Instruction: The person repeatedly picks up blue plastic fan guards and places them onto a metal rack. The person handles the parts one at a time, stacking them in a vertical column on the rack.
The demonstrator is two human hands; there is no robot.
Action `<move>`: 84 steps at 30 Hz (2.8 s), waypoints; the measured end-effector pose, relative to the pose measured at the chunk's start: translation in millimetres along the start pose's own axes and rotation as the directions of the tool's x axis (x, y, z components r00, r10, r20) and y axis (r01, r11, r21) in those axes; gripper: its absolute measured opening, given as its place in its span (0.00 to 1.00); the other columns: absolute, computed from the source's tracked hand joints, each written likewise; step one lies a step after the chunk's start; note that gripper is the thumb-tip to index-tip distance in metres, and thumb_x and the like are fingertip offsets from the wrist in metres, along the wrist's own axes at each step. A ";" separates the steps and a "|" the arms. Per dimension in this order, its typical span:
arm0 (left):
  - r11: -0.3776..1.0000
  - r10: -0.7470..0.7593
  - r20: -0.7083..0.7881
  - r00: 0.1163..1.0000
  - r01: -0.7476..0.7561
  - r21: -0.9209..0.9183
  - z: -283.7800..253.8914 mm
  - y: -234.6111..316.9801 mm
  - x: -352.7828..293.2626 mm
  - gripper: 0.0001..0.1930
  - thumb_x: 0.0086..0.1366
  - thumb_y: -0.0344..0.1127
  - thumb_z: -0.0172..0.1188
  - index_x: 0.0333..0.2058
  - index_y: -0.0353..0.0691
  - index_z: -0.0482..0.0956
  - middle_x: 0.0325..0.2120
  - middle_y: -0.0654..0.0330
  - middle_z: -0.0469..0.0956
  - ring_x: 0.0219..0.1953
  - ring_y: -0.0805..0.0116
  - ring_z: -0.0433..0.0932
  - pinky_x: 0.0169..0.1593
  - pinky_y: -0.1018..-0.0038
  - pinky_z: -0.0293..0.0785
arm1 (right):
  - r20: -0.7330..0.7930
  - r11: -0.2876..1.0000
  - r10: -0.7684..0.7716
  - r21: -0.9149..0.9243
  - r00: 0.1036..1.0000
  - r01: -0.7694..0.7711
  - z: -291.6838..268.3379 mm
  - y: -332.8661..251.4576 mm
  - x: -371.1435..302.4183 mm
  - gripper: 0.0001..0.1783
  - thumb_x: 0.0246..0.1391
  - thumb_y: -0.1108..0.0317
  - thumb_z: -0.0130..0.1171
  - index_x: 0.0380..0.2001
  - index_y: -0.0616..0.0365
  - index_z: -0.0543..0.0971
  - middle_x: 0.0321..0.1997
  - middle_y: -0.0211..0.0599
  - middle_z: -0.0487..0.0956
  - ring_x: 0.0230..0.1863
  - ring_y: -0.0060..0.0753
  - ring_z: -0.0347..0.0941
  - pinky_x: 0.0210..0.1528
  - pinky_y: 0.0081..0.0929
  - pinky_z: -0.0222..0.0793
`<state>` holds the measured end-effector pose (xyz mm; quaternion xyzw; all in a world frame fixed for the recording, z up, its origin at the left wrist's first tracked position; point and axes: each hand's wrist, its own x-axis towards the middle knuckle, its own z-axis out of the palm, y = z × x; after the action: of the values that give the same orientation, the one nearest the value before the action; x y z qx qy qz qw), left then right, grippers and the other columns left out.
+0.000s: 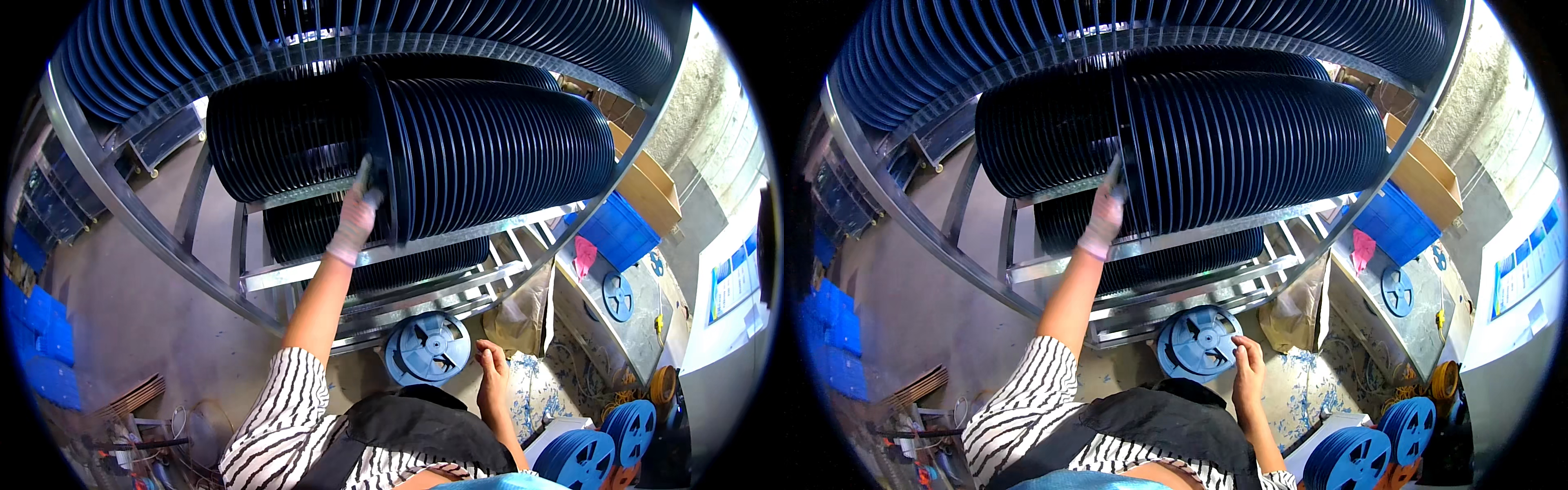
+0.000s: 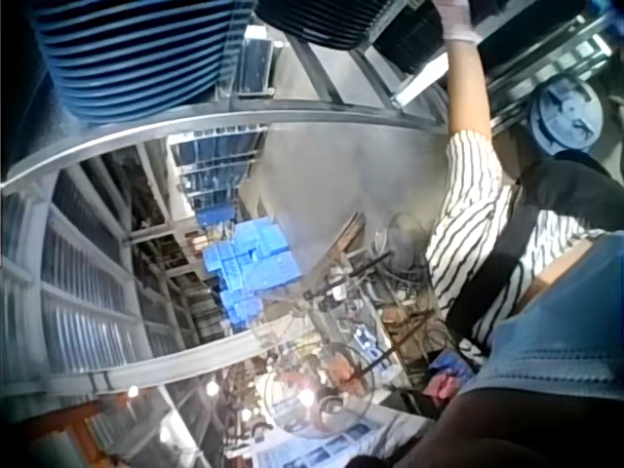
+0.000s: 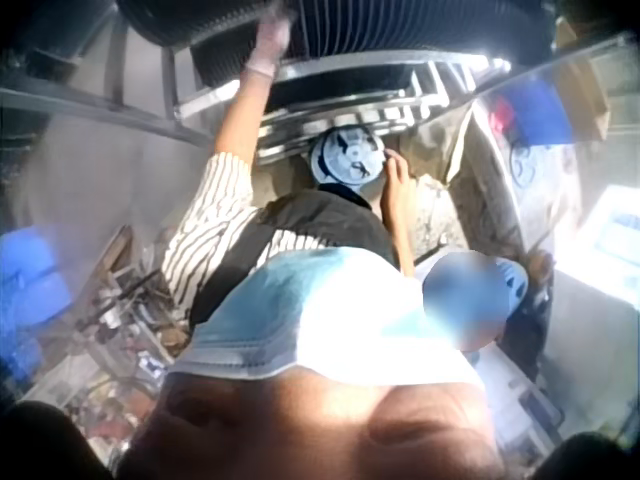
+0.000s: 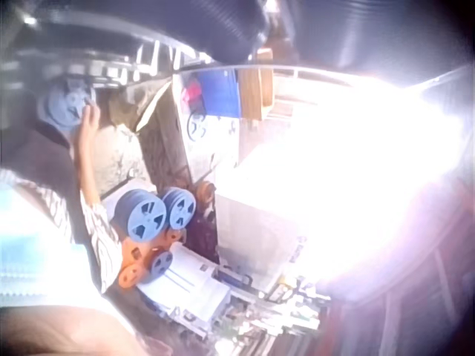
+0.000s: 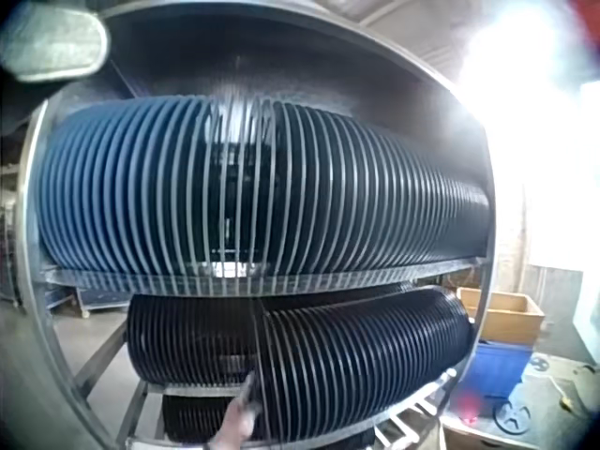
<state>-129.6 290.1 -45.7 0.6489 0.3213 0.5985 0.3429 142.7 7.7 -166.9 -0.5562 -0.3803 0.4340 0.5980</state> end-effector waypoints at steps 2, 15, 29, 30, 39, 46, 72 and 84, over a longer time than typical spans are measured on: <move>0.955 -0.287 0.001 0.958 0.286 -0.074 -6.2 -7.3 18.6 0.33 0.64 0.31 0.47 0.67 0.46 0.48 0.62 0.50 0.61 0.63 0.62 0.62 0.65 0.74 0.55 | -0.010 0.999 -0.006 -0.053 1.000 0.006 0.6 -4.7 -1.5 0.15 0.63 0.62 0.50 0.45 0.60 0.76 0.48 0.34 0.76 0.50 0.27 0.69 0.52 0.27 0.64; 0.491 -0.024 0.121 0.992 -0.094 0.866 -9.2 -104.7 -39.1 0.27 0.63 0.25 0.47 0.62 0.35 0.59 0.62 0.47 0.59 0.65 0.54 0.58 0.68 0.67 0.51 | -0.228 0.987 -0.010 -0.157 0.974 -0.026 -7.9 2.9 -47.3 0.11 0.58 0.67 0.53 0.40 0.61 0.79 0.45 0.37 0.75 0.49 0.32 0.69 0.53 0.25 0.63; 0.804 0.167 0.422 0.891 -0.371 0.465 126.1 27.3 -263.3 0.31 0.72 0.45 0.39 0.65 0.31 0.47 0.66 0.41 0.47 0.69 0.45 0.44 0.69 0.57 0.41 | -0.687 0.747 0.159 -0.386 0.709 -0.541 -164.6 152.8 -226.5 0.16 0.51 0.55 0.54 0.34 0.55 0.81 0.37 0.45 0.78 0.43 0.46 0.73 0.45 0.39 0.69; 0.834 0.026 0.500 0.865 -0.295 0.466 134.5 28.2 -280.7 0.33 0.70 0.48 0.42 0.65 0.32 0.48 0.65 0.40 0.49 0.68 0.45 0.45 0.69 0.56 0.41 | -0.691 0.689 0.283 -0.336 0.665 -0.642 -190.0 183.3 -244.7 0.17 0.52 0.53 0.55 0.37 0.54 0.81 0.38 0.42 0.77 0.44 0.43 0.73 0.46 0.36 0.69; 0.957 -0.288 0.957 0.043 -0.005 0.289 351.4 20.9 -378.8 0.33 0.61 0.38 0.57 0.63 0.34 0.56 0.61 0.44 0.59 0.64 0.50 0.58 0.65 0.64 0.52 | -0.924 0.803 0.377 0.294 0.061 -0.518 -342.7 244.6 -385.9 0.12 0.54 0.58 0.58 0.34 0.55 0.79 0.34 0.37 0.81 0.37 0.34 0.76 0.42 0.30 0.70; 0.752 -0.482 0.857 -0.181 0.417 0.511 645.9 81.5 -489.7 0.56 0.53 0.44 0.69 0.68 0.41 0.34 0.63 0.43 0.55 0.63 0.54 0.58 0.61 0.65 0.59 | -0.935 0.939 0.334 0.342 -0.119 -0.048 -486.1 181.9 -403.2 0.39 0.53 0.56 0.63 0.61 0.65 0.61 0.65 0.54 0.62 0.66 0.45 0.57 0.65 0.34 0.54; 0.624 -0.540 0.838 0.080 0.706 0.335 702.1 25.0 -548.6 0.26 0.47 0.21 0.57 0.49 0.38 0.70 0.39 0.59 0.75 0.40 0.64 0.74 0.48 0.68 0.72 | -0.904 0.873 0.427 0.404 -0.028 0.274 -539.5 150.2 -361.4 0.29 0.40 0.82 0.62 0.50 0.63 0.70 0.44 0.39 0.76 0.42 0.32 0.75 0.48 0.28 0.71; 0.654 -0.363 0.888 0.282 0.756 0.027 564.7 65.0 -441.4 0.35 0.56 0.38 0.67 0.60 0.40 0.61 0.52 0.58 0.70 0.52 0.65 0.69 0.56 0.68 0.66 | -0.960 0.929 0.131 0.206 0.248 0.307 -453.9 28.3 -303.4 0.27 0.40 0.86 0.54 0.49 0.60 0.72 0.43 0.31 0.76 0.44 0.25 0.73 0.50 0.23 0.68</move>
<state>399.7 -145.5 -264.8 0.6015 0.1965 0.0953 0.7684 464.1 -430.2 -228.3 -0.5638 0.1187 0.0284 0.8168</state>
